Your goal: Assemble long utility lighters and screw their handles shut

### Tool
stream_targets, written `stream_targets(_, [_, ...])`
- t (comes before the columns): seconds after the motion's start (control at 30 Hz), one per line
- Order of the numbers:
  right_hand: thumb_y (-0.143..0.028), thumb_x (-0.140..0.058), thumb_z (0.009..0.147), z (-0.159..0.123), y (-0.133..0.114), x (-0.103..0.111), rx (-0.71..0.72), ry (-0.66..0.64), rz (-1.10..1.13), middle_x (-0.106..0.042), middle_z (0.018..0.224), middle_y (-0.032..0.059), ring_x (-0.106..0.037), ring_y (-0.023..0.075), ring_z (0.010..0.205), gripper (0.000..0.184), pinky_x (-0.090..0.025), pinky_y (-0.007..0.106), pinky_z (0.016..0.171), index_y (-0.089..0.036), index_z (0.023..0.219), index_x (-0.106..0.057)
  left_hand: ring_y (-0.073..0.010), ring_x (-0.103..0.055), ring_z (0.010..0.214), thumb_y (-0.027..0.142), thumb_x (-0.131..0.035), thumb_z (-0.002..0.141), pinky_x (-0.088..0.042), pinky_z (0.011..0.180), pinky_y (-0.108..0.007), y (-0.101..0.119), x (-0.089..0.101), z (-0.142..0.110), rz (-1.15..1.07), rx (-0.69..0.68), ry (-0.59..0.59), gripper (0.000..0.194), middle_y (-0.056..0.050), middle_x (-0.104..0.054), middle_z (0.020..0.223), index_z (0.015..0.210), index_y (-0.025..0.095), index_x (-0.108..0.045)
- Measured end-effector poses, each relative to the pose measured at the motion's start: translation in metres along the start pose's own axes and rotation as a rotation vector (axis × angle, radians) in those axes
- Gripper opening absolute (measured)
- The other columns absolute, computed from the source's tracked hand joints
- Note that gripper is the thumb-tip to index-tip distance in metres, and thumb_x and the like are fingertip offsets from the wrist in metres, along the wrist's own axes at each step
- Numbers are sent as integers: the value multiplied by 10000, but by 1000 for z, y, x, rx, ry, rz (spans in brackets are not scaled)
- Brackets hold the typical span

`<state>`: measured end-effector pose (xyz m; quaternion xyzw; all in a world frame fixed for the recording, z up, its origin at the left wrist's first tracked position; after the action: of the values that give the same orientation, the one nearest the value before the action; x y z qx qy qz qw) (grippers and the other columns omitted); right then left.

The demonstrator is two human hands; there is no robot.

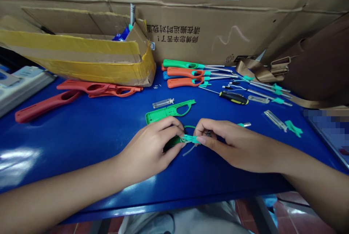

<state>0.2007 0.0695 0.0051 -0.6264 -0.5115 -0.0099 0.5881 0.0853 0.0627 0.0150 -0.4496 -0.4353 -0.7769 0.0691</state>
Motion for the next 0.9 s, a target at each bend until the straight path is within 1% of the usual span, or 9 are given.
stream_targets(0.1, [-455, -413, 1049, 1, 1, 4, 0, 43, -3, -639, 971, -10, -548, 166, 872, 249, -404, 298, 778, -268, 1041, -577, -192, -642, 998, 181, -583, 963, -547, 861, -338, -1, 0, 0, -1, 2, 0, 120, -64, -639, 1109, 1047, 185, -667])
stream_targets(0.17, [-438, -404, 1051, 2, 1, 8, 2, 69, 14, -628, 916, -6, -539, 159, 814, 250, -408, 291, 738, -252, 1019, -569, -186, -643, 1000, 183, -578, 969, -546, 864, -331, -1, 0, 0, 4, 3, 1, 114, -60, -637, 1109, 1041, 193, -667])
stream_targets(0.3, [-426, -411, 1047, 4, 3, 9, 13, 65, 33, -621, 841, -4, -538, 152, 754, 249, -403, 277, 674, -239, 987, -565, -181, -648, 1004, 205, -566, 985, -553, 859, -319, -1, 0, -2, 27, -9, 3, 112, -65, -638, 1121, 1032, 200, -667])
stream_targets(0.43, [-417, -441, 1037, 2, 1, 13, 28, 105, 1, -654, 827, 2, -579, 157, 756, 222, -400, 271, 652, -239, 990, -565, -183, -652, 1014, 191, -551, 996, -555, 880, -317, 4, 3, -4, 69, -82, 23, 145, -67, -655, 1117, 1080, 203, -669])
stream_targets(0.53, [-395, -447, 1037, 2, 0, 18, 36, 138, -34, -651, 799, -8, -581, 149, 734, 201, -389, 264, 644, -240, 969, -554, -174, -661, 997, 180, -550, 1000, -551, 878, -304, 8, 4, -5, 90, -141, 36, 150, -59, -673, 1100, 1084, 201, -673])
stream_targets(0.67, [-373, -442, 1043, 3, -2, 17, 61, 130, -64, -625, 770, -28, -547, 129, 682, 190, -366, 257, 636, -238, 963, -551, -170, -670, 991, 175, -567, 995, -547, 873, -293, 9, 5, -4, 107, -171, 47, 141, -51, -684, 1083, 1067, 198, -685])
stream_targets(0.9, [-364, -449, 1042, 3, -1, 16, 54, 109, -62, -602, 766, -35, -508, 125, 665, 188, -333, 259, 613, -238, 951, -554, -164, -668, 986, 175, -579, 991, -537, 871, -284, 9, 3, -5, 87, -179, 24, 164, -48, -682, 1090, 1105, 200, -694])
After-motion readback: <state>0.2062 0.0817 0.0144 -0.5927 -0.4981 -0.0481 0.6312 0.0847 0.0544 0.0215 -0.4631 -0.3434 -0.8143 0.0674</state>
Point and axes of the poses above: each hand's wrist, its own z-axis towards the middle knuckle, its own x-axis out of the back of the hand, y = z × x, the point moved 10 cm from there along z, towards the middle knuckle
